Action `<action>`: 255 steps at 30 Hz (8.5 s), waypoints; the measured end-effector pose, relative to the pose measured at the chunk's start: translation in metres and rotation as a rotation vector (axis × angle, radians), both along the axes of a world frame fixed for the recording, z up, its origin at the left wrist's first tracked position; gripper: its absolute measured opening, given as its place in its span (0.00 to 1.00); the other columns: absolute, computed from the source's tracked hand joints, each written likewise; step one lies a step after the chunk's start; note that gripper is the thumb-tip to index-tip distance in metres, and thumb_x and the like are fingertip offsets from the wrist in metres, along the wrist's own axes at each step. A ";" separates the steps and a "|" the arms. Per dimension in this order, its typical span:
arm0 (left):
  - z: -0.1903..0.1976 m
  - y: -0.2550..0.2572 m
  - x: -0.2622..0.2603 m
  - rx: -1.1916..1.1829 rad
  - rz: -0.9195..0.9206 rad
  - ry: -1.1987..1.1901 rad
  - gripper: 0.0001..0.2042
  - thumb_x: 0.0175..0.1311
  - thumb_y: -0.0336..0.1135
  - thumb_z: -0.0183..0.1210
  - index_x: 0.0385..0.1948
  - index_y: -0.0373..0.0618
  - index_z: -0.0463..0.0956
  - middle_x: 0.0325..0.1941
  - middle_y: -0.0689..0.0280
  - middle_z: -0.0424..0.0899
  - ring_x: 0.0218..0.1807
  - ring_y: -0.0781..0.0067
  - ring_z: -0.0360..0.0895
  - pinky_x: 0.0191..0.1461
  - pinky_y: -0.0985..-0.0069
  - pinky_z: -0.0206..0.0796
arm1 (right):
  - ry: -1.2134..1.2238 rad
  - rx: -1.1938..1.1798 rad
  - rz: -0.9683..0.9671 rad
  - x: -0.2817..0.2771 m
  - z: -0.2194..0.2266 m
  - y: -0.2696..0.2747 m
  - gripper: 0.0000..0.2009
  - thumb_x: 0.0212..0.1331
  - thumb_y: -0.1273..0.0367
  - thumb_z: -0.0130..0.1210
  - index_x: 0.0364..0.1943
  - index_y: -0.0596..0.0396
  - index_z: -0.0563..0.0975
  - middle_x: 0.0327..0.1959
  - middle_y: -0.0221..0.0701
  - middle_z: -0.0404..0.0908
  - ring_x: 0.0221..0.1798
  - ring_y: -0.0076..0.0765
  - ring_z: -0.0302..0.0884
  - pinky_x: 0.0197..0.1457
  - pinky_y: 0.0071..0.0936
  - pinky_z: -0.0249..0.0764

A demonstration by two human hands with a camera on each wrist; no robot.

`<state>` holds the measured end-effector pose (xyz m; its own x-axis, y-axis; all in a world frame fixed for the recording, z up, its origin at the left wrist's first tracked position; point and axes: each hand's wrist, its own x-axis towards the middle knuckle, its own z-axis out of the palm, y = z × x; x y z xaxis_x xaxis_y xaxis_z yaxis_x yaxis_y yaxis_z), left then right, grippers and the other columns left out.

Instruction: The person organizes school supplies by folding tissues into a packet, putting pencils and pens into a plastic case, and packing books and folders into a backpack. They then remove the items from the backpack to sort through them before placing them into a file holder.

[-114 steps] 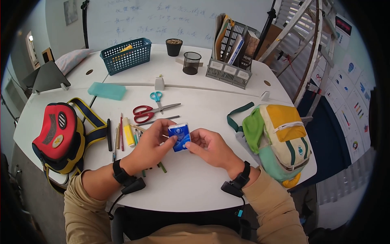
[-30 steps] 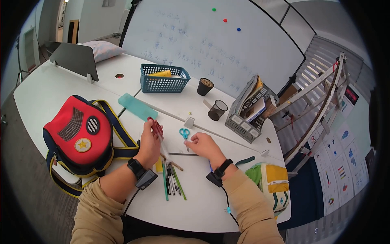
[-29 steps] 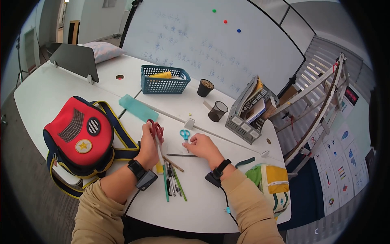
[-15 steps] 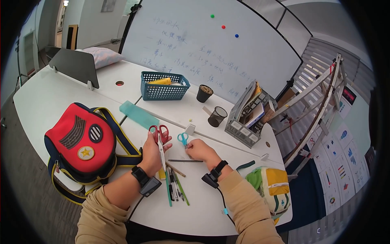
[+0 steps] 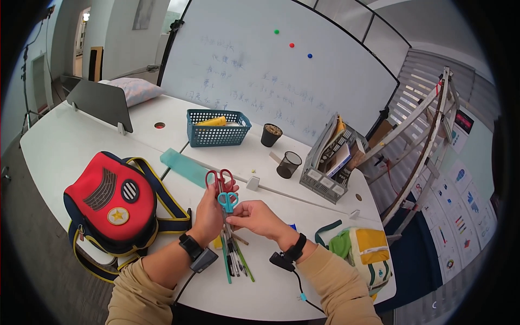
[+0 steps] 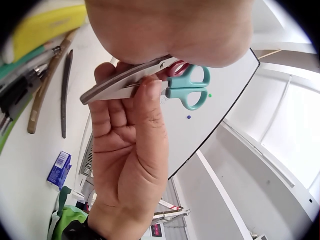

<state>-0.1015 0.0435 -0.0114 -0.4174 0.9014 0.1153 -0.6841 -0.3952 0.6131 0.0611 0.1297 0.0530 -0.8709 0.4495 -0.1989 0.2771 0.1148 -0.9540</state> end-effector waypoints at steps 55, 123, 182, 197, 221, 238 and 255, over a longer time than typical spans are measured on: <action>0.003 -0.008 0.001 -0.118 0.171 0.266 0.17 0.95 0.47 0.45 0.63 0.44 0.76 0.46 0.67 0.85 0.43 0.77 0.78 0.53 0.74 0.72 | 0.140 1.072 -0.967 0.049 -0.030 0.290 0.17 0.73 0.61 0.74 0.50 0.64 0.89 0.42 0.44 0.96 0.47 0.41 0.96 0.52 0.39 0.85; -0.007 -0.012 0.023 -0.116 0.230 0.348 0.06 0.80 0.26 0.58 0.53 0.43 0.76 0.39 0.71 0.81 0.40 0.84 0.76 0.44 0.82 0.67 | 0.237 0.584 -0.690 0.160 0.015 0.140 0.15 0.71 0.74 0.76 0.55 0.59 0.81 0.45 0.27 0.88 0.37 0.17 0.84 0.36 0.20 0.80; -0.011 -0.008 0.005 -0.234 0.426 0.728 0.08 0.81 0.28 0.60 0.55 0.45 0.76 0.44 0.75 0.79 0.42 0.85 0.73 0.46 0.82 0.66 | 0.553 -0.458 -0.370 0.103 -0.087 0.092 0.13 0.81 0.70 0.68 0.63 0.55 0.83 0.56 0.29 0.89 0.61 0.32 0.92 0.60 0.27 0.85; -0.039 0.004 -0.062 -0.638 0.592 1.977 0.39 0.75 0.40 0.68 0.85 0.35 0.63 0.88 0.42 0.68 0.89 0.35 0.60 0.90 0.43 0.55 | 0.459 -0.290 -0.353 0.100 -0.082 0.082 0.34 0.77 0.72 0.71 0.81 0.60 0.68 0.70 0.40 0.85 0.47 0.29 0.90 0.45 0.24 0.81; -0.042 0.004 -0.052 -0.625 0.546 1.948 0.42 0.78 0.43 0.68 0.85 0.29 0.59 0.87 0.32 0.65 0.91 0.30 0.59 0.94 0.48 0.51 | 0.506 -0.430 -0.307 0.100 -0.097 0.096 0.12 0.86 0.61 0.63 0.57 0.55 0.82 0.44 0.30 0.87 0.44 0.29 0.85 0.48 0.27 0.80; -0.013 -0.007 -0.025 -0.713 0.710 1.866 0.36 0.71 0.55 0.75 0.73 0.38 0.79 0.74 0.37 0.77 0.68 0.33 0.82 0.70 0.53 0.78 | 0.477 -0.407 -0.310 0.099 -0.092 0.090 0.15 0.88 0.61 0.60 0.60 0.59 0.84 0.43 0.30 0.87 0.45 0.27 0.84 0.49 0.25 0.81; -0.007 -0.005 -0.023 -0.776 0.518 1.982 0.32 0.72 0.59 0.73 0.74 0.56 0.83 0.83 0.35 0.71 0.71 0.27 0.78 0.74 0.43 0.73 | 0.467 -0.401 -0.294 0.098 -0.091 0.090 0.15 0.89 0.60 0.59 0.59 0.60 0.84 0.43 0.29 0.87 0.45 0.27 0.84 0.50 0.26 0.81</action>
<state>-0.1247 0.0381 -0.0182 -0.4010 0.8462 0.3509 0.9083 0.3175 0.2723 0.1592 0.2196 -0.0378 -0.7583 0.6511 -0.0319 -0.2089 -0.2891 -0.9342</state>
